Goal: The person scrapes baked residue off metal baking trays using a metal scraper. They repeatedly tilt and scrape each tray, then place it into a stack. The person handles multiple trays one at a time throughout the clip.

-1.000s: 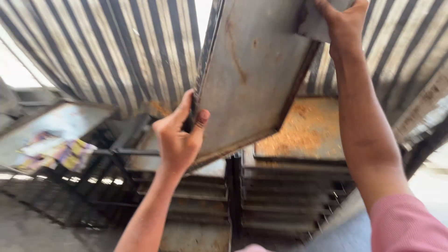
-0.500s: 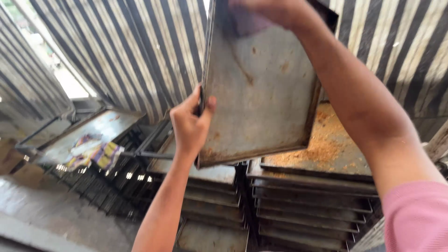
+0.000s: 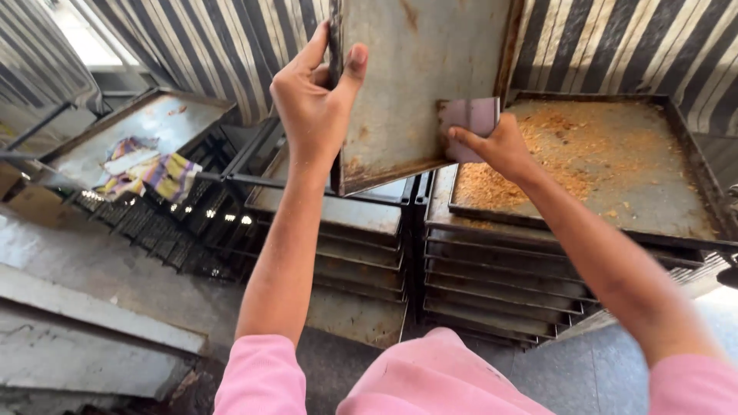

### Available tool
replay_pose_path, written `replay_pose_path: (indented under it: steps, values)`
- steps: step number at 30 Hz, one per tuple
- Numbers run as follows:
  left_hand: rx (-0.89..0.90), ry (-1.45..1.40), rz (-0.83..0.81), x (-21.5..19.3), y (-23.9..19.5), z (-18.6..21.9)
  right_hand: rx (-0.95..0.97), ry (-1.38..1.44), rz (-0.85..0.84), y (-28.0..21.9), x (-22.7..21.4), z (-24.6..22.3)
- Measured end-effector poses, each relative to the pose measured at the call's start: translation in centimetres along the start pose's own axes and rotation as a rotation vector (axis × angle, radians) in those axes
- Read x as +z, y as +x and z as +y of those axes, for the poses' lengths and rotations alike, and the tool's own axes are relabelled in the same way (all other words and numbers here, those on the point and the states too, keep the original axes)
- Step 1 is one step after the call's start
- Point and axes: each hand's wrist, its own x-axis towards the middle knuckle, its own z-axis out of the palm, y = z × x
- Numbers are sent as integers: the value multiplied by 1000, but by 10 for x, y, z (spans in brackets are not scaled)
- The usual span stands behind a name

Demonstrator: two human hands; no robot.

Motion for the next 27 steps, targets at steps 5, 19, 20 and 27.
replay_pose_path:
  steps: [5, 19, 20, 27]
  values:
    - [58, 9, -9, 6, -5, -4, 40, 216, 187, -9, 60, -48]
    - [78, -111, 26, -1, -11, -1, 328, 239, 275, -24, 28, -74]
    - [80, -105, 34, 5, -12, -1, 283, 252, 279, -26, 37, -82]
    - [68, -84, 36, 21, -15, 2, 268, 44, 189, -27, 49, -45]
